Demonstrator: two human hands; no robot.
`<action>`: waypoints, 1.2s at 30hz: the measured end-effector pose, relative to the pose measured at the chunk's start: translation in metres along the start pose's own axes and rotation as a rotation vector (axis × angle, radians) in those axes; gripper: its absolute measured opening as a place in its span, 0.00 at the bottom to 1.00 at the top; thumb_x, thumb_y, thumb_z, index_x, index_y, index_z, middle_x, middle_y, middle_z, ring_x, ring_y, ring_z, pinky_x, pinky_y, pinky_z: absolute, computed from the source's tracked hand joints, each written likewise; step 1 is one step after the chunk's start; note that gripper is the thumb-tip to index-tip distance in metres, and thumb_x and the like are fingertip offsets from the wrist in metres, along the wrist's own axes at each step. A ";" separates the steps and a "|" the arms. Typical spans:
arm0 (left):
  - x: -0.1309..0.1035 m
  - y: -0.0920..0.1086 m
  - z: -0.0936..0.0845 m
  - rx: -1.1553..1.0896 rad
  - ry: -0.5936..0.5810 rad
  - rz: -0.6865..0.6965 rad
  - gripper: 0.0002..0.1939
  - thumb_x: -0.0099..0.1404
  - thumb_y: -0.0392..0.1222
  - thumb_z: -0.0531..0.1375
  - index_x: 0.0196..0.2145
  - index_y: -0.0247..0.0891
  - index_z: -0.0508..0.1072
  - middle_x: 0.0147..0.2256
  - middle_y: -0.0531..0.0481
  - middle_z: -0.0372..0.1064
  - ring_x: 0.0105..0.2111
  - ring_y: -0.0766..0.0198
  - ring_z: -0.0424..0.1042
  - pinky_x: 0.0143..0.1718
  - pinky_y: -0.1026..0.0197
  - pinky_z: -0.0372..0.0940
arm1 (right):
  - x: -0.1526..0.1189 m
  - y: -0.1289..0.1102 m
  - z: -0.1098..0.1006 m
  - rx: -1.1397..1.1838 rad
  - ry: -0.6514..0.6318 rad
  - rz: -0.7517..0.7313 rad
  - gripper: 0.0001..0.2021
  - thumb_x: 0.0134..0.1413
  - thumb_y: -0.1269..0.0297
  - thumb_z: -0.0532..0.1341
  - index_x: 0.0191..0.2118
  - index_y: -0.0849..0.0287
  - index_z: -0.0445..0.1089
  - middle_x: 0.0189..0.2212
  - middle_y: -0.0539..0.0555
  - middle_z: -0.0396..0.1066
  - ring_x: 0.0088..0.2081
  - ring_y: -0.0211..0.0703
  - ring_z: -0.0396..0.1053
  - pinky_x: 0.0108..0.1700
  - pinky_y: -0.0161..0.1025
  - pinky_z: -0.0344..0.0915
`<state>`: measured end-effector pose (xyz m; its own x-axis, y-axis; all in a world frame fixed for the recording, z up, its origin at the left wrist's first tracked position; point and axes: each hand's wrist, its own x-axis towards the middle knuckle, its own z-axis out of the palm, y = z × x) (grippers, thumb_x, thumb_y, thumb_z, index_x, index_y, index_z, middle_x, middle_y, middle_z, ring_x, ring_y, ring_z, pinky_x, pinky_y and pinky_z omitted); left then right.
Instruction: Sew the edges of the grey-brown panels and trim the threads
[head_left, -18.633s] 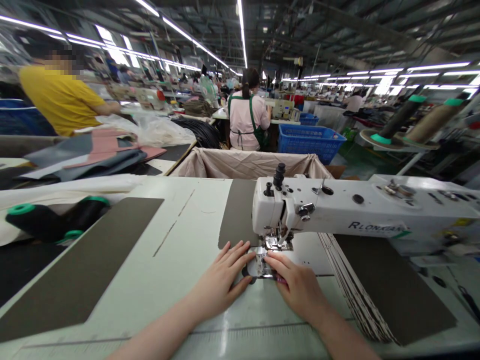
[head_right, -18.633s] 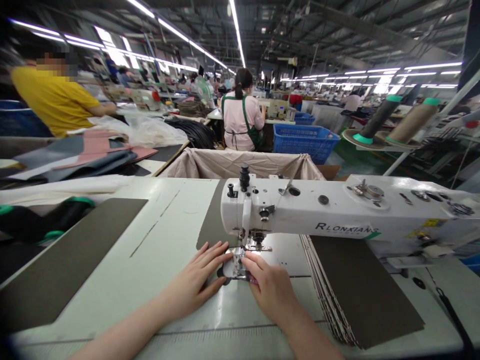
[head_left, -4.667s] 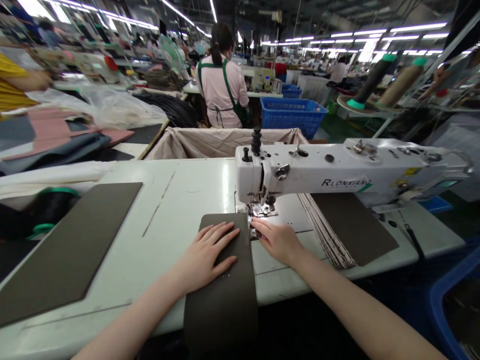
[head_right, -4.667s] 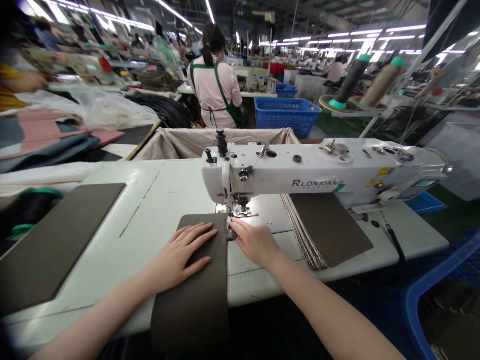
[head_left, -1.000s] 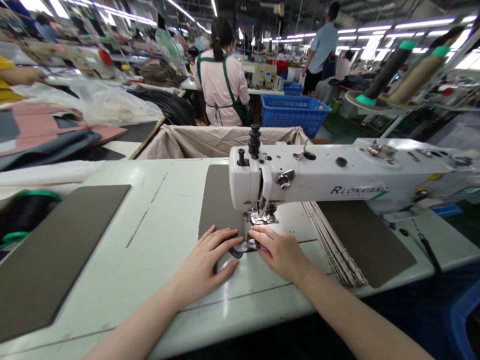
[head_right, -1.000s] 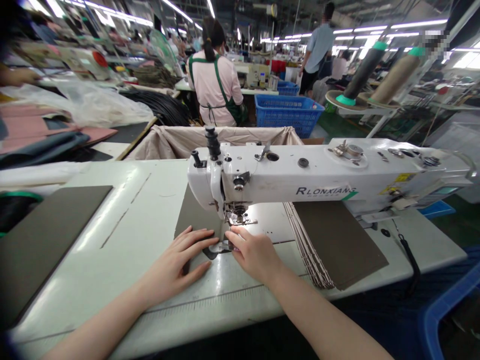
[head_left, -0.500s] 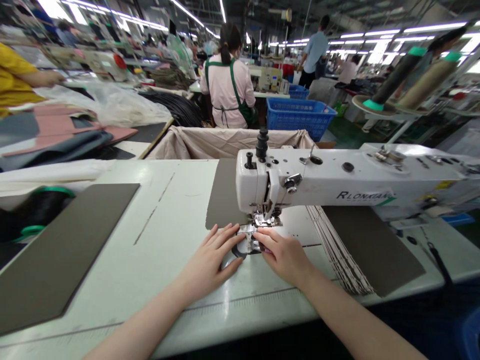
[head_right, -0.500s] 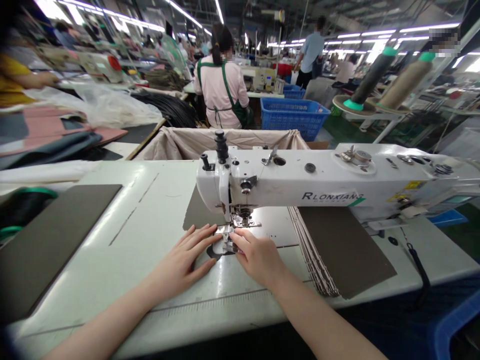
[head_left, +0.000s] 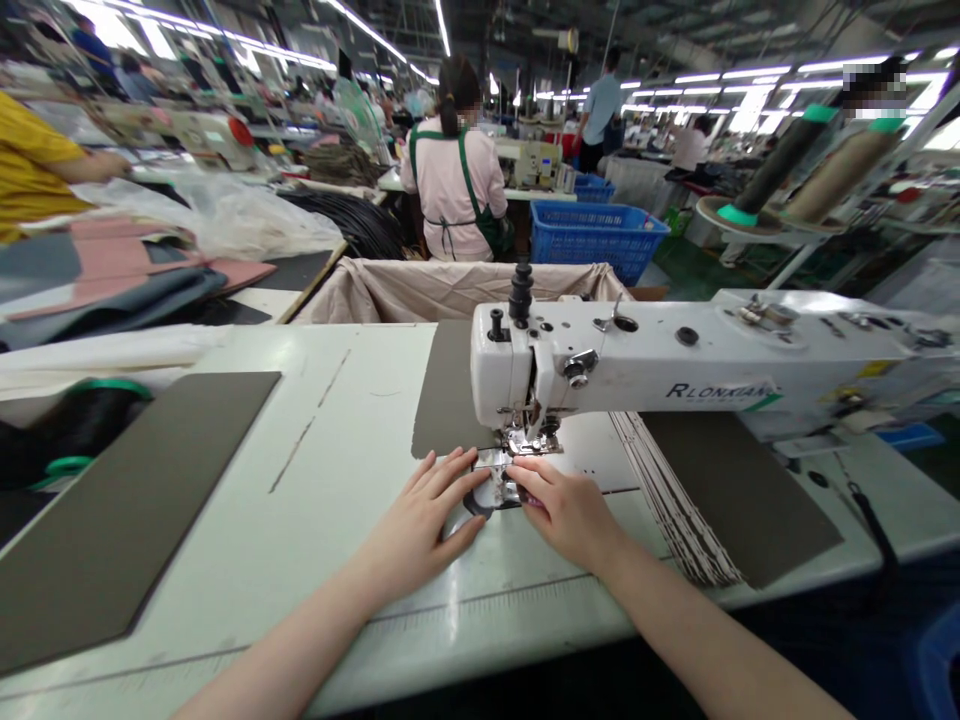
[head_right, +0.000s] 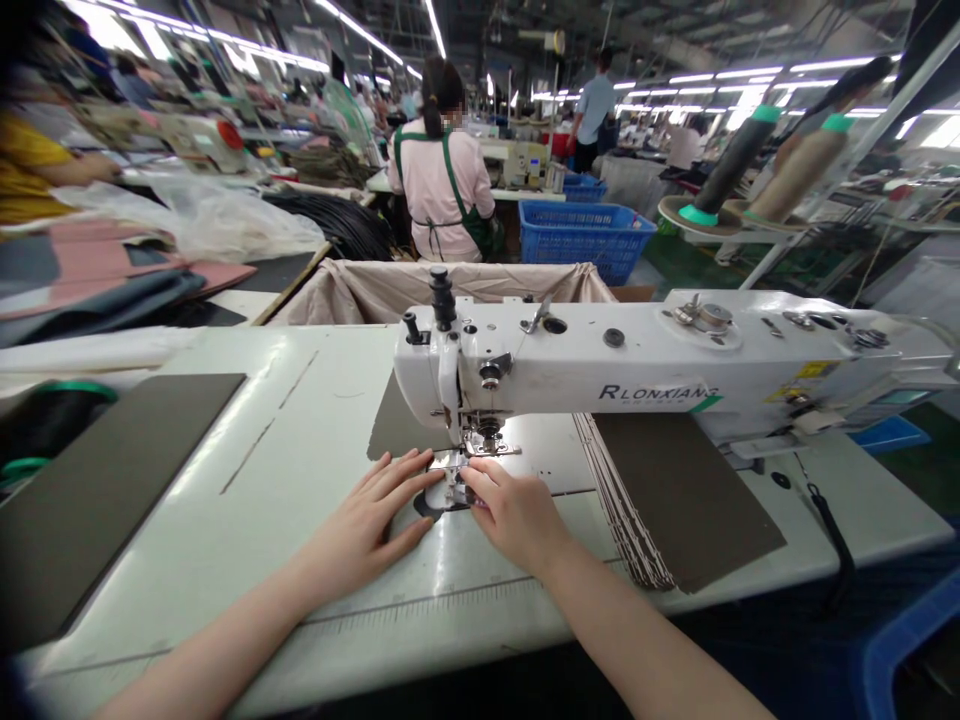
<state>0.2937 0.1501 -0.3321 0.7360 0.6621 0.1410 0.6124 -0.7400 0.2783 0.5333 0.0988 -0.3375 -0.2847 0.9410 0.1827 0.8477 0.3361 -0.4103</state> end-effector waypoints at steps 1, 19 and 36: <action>0.000 0.000 0.000 -0.002 0.002 0.000 0.26 0.71 0.50 0.52 0.65 0.48 0.56 0.67 0.49 0.47 0.67 0.52 0.47 0.66 0.40 0.43 | 0.000 0.000 0.000 0.001 0.000 0.002 0.24 0.59 0.71 0.56 0.60 0.51 0.62 0.61 0.51 0.63 0.56 0.46 0.66 0.55 0.42 0.65; 0.000 -0.002 0.003 0.039 0.031 0.011 0.27 0.70 0.51 0.52 0.65 0.46 0.55 0.68 0.48 0.47 0.67 0.52 0.47 0.66 0.41 0.44 | 0.000 -0.003 -0.007 0.009 -0.004 0.020 0.20 0.61 0.67 0.56 0.59 0.51 0.62 0.59 0.50 0.64 0.53 0.45 0.68 0.51 0.40 0.66; -0.015 0.009 -0.016 0.369 0.107 -0.327 0.33 0.71 0.59 0.44 0.62 0.32 0.60 0.38 0.38 0.75 0.42 0.44 0.74 0.49 0.43 0.62 | -0.048 -0.022 -0.038 -0.042 -0.025 0.033 0.22 0.63 0.64 0.53 0.62 0.50 0.60 0.62 0.50 0.61 0.52 0.45 0.68 0.48 0.39 0.65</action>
<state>0.2830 0.1355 -0.3163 0.4665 0.8605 0.2047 0.8815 -0.4715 -0.0271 0.5451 0.0452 -0.3036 -0.2663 0.9526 0.1473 0.8751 0.3030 -0.3774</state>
